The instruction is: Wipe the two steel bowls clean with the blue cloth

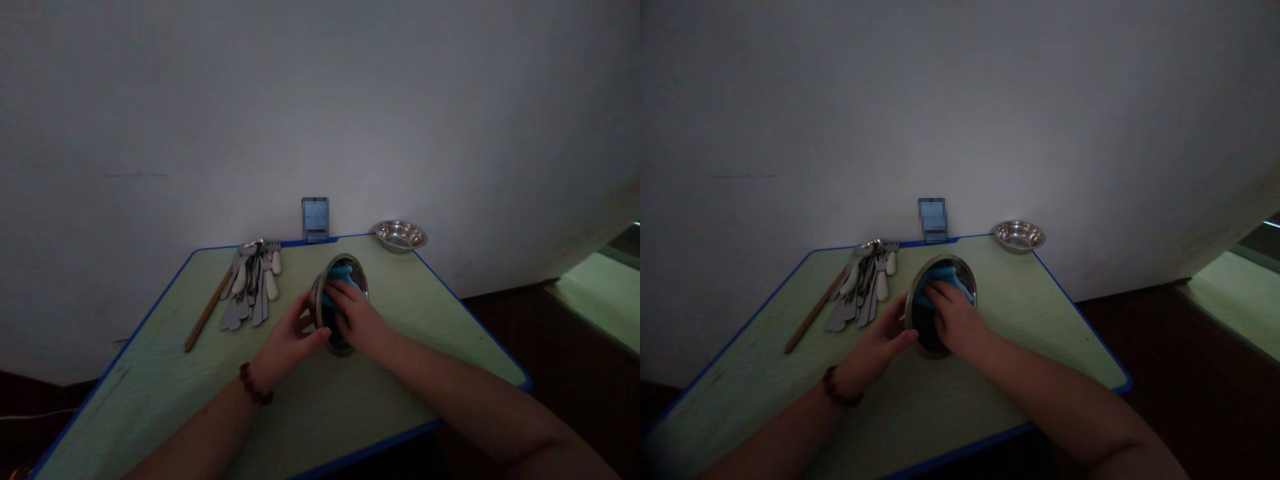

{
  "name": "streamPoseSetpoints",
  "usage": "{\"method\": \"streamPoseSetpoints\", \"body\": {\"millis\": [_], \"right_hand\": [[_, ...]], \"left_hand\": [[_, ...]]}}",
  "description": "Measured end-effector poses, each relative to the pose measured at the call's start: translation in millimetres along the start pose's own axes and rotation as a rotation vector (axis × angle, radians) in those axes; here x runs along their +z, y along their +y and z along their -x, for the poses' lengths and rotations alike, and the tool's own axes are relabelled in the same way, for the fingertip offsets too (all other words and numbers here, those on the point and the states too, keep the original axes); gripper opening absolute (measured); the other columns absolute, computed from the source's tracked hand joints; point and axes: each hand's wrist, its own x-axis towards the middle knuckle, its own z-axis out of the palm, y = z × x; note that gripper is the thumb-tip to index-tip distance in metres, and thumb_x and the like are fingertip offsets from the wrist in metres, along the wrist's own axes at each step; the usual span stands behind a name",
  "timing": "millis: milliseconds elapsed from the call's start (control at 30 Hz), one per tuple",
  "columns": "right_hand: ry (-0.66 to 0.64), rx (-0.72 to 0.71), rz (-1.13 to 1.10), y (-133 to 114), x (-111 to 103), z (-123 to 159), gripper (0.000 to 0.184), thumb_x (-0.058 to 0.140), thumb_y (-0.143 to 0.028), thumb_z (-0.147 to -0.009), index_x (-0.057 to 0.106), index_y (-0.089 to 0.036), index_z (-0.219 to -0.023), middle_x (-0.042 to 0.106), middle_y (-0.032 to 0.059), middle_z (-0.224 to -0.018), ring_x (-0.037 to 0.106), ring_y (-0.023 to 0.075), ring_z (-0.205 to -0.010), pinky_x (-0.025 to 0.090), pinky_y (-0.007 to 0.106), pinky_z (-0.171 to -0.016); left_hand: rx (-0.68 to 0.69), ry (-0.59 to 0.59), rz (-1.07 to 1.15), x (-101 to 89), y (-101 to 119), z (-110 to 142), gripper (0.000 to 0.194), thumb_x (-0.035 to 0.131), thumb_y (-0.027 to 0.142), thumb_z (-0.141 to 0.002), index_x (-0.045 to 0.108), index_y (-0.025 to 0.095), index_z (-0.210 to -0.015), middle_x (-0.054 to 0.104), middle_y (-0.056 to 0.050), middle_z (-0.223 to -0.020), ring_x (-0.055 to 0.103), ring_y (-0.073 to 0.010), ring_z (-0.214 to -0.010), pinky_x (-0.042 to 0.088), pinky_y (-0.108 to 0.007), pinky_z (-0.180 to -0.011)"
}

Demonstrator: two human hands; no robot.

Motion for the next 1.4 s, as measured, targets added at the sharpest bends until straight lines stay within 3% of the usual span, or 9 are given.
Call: {"method": "streamPoseSetpoints", "body": {"millis": [733, 933, 1400], "right_hand": [[-0.001, 0.015, 0.015, -1.0, -2.5, -0.7, 0.059, 0.040, -0.005, -0.073, 0.040, -0.014, -0.131, 0.046, 0.0144, -0.131, 0.040, 0.0252, -0.121, 0.034, 0.049, -0.102], [-0.011, 0.019, 0.039, -2.4, -4.0, -1.1, 0.056, 0.042, -0.005, -0.072, 0.044, -0.005, -0.128, 0.047, 0.0182, -0.129, 0.043, 0.0255, -0.120, 0.035, 0.046, -0.103], [-0.010, 0.046, 0.048, -2.2, -5.0, -1.5, 0.058, 0.044, -0.006, -0.073, 0.042, -0.010, -0.130, 0.048, 0.0160, -0.130, 0.043, 0.0251, -0.120, 0.036, 0.048, -0.102]], "left_hand": [[0.026, -0.007, 0.032, -1.3, -1.1, -0.2, 0.059, 0.074, 0.034, -0.064, 0.048, 0.023, -0.116, 0.055, -0.007, -0.116, 0.055, -0.0267, -0.103, 0.047, -0.041, -0.086], [0.027, -0.007, 0.034, -1.5, -0.6, -0.3, 0.058, 0.073, 0.035, -0.064, 0.048, 0.023, -0.115, 0.055, -0.007, -0.116, 0.056, -0.0256, -0.102, 0.047, -0.040, -0.087], [0.029, -0.003, 0.078, -3.9, -1.9, 0.1, 0.056, 0.072, 0.032, -0.066, 0.050, 0.025, -0.117, 0.056, -0.006, -0.116, 0.056, -0.0259, -0.103, 0.047, -0.040, -0.088]]}}
